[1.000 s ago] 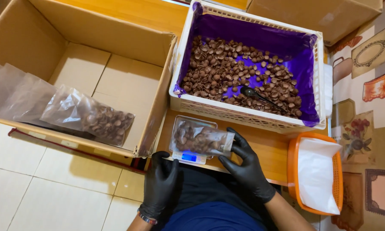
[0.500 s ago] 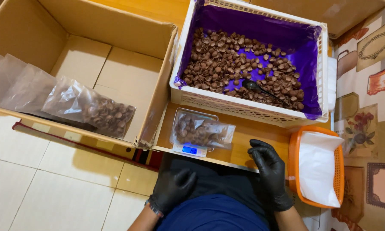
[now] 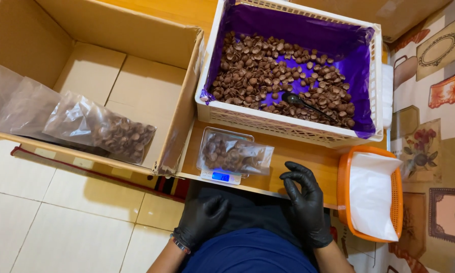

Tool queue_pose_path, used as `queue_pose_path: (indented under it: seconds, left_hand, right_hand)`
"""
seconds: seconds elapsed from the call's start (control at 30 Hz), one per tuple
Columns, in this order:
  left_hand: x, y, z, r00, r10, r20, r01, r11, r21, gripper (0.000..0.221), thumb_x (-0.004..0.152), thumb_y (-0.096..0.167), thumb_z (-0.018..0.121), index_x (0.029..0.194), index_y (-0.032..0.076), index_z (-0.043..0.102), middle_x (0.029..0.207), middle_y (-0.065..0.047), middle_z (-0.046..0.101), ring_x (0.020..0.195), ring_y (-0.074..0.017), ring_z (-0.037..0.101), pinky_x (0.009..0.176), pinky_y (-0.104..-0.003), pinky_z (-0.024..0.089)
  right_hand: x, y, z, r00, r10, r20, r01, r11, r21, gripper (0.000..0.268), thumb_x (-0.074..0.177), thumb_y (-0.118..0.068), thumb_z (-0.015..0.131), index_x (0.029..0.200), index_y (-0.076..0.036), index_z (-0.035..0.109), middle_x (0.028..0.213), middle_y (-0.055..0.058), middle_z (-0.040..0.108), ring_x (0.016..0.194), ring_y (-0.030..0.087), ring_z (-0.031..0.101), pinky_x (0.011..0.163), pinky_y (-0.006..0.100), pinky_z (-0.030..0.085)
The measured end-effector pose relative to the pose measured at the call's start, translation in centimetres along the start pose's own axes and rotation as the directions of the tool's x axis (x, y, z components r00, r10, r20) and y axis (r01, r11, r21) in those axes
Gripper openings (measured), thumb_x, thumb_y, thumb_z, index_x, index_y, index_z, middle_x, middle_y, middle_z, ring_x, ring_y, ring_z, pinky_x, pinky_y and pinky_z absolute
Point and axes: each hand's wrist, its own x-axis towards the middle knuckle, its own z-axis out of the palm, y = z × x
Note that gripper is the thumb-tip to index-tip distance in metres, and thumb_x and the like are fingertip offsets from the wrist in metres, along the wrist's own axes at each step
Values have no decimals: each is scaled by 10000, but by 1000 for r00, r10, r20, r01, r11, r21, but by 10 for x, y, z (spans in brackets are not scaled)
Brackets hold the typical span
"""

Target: Filling plastic bags with food items, weighing them on a scale, and placing them in a box.

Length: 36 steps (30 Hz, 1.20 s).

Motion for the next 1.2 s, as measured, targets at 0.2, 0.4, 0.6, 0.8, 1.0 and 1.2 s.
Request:
queue_pose_path:
  seconds: [0.2, 0.4, 0.6, 0.8, 1.0, 1.2]
  left_hand:
    - [1, 2, -3, 1000, 27, -8, -27, 999, -39, 397, 955, 281, 673, 602, 168, 530, 482, -21, 536, 433, -161, 500, 483, -372, 347]
    - [1, -2, -2, 998, 58, -24, -59, 997, -50, 399, 956, 256, 675, 600, 150, 527, 514, -34, 565, 462, -167, 533, 493, -378, 361]
    - [1, 1, -4, 1000, 19, -7, -20, 999, -43, 415, 949, 270, 665, 585, 173, 491, 492, -29, 515, 449, -155, 505, 488, -384, 337]
    - [1, -1, -5, 999, 49, -20, -51, 996, -70, 401, 964, 266, 653, 606, 159, 506, 508, -40, 541, 459, -183, 525, 493, -392, 350]
    - [1, -2, -4, 997, 64, -33, -65, 997, -43, 389, 953, 265, 664, 601, 173, 527, 500, -21, 563, 443, -175, 545, 477, -373, 369]
    - [1, -2, -4, 998, 46, -32, -48, 997, -54, 413, 951, 259, 671, 591, 171, 490, 488, -29, 519, 438, -165, 500, 480, -376, 349]
  right_hand:
    - [9, -16, 3, 954, -252, 160, 283, 934, -217, 298, 857, -202, 782, 1144, -135, 737, 1517, 145, 533, 1423, 295, 521, 1089, 438, 467]
    - [17, -13, 10, 914, -345, 213, 393, 886, -247, 379, 815, -206, 853, 1153, -134, 697, 1550, 161, 481, 1457, 330, 478, 1142, 482, 456]
    - [20, -23, 12, 954, -219, 204, 260, 944, -203, 227, 841, -180, 810, 1051, -135, 735, 1540, 145, 508, 1423, 315, 515, 1103, 462, 455]
    - [28, -32, 14, 956, -228, 183, 266, 939, -219, 107, 853, -137, 783, 955, -144, 750, 1504, 144, 559, 1417, 308, 529, 1084, 448, 462]
    - [32, -33, 14, 955, -217, 203, 258, 944, -207, 166, 832, -163, 814, 976, -115, 745, 1491, 165, 553, 1404, 331, 548, 1081, 458, 503]
    - [31, -33, 15, 964, -155, 215, 195, 964, -179, 178, 828, -165, 817, 985, -123, 744, 1502, 155, 546, 1406, 320, 542, 1101, 448, 494]
